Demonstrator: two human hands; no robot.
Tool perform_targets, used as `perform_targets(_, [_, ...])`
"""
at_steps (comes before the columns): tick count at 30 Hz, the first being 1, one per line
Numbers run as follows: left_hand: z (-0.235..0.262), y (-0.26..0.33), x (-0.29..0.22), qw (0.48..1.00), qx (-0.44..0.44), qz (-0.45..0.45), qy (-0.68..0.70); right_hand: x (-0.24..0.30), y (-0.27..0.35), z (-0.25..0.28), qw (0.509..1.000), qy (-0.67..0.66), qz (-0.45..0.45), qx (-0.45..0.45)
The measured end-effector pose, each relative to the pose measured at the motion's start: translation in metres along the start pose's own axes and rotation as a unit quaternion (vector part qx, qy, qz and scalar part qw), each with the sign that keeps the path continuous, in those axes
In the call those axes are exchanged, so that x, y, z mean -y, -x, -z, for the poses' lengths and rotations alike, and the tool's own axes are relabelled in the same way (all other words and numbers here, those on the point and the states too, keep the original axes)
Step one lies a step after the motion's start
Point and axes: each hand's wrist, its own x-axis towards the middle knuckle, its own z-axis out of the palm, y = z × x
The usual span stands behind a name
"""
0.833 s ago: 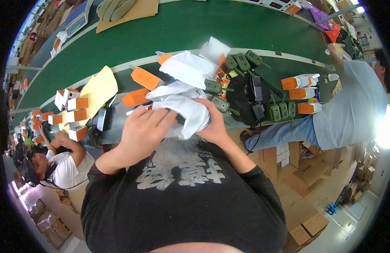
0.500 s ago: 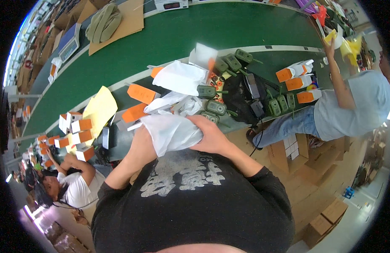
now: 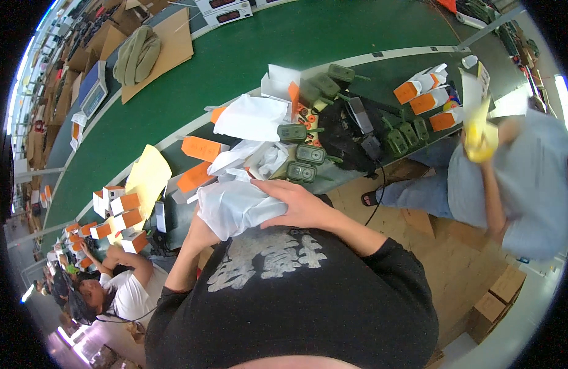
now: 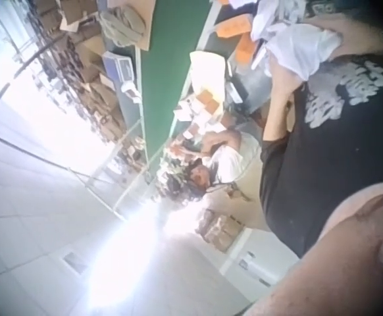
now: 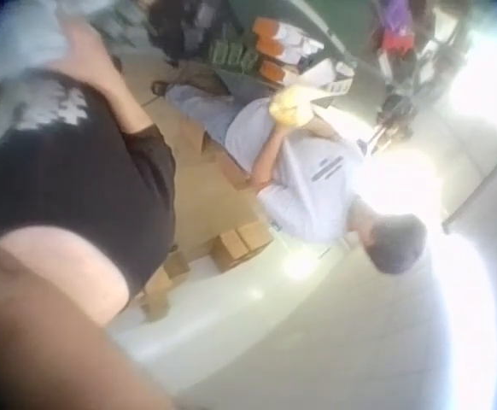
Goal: Packing electronic devices and accessories into cardboard boxes on an assembly line.
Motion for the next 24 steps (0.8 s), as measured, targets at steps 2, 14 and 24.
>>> perform_targets(2, [-0.003,0.01,0.007,0.993,-0.023,0.042,0.106,-0.004,0.002,0.001,0.996,0.049,0.075,0.002])
perform_targets(14, [0.023,0.059,0.041,0.866,-0.387,0.098,0.302,-0.041,-0.042,0.082,0.882,0.157,0.138,-0.422])
perform_targets(24, [0.031,0.066,0.051,0.918,-0.357,0.119,0.121,-0.078,-0.155,-0.002,0.857,0.507,0.056,0.078])
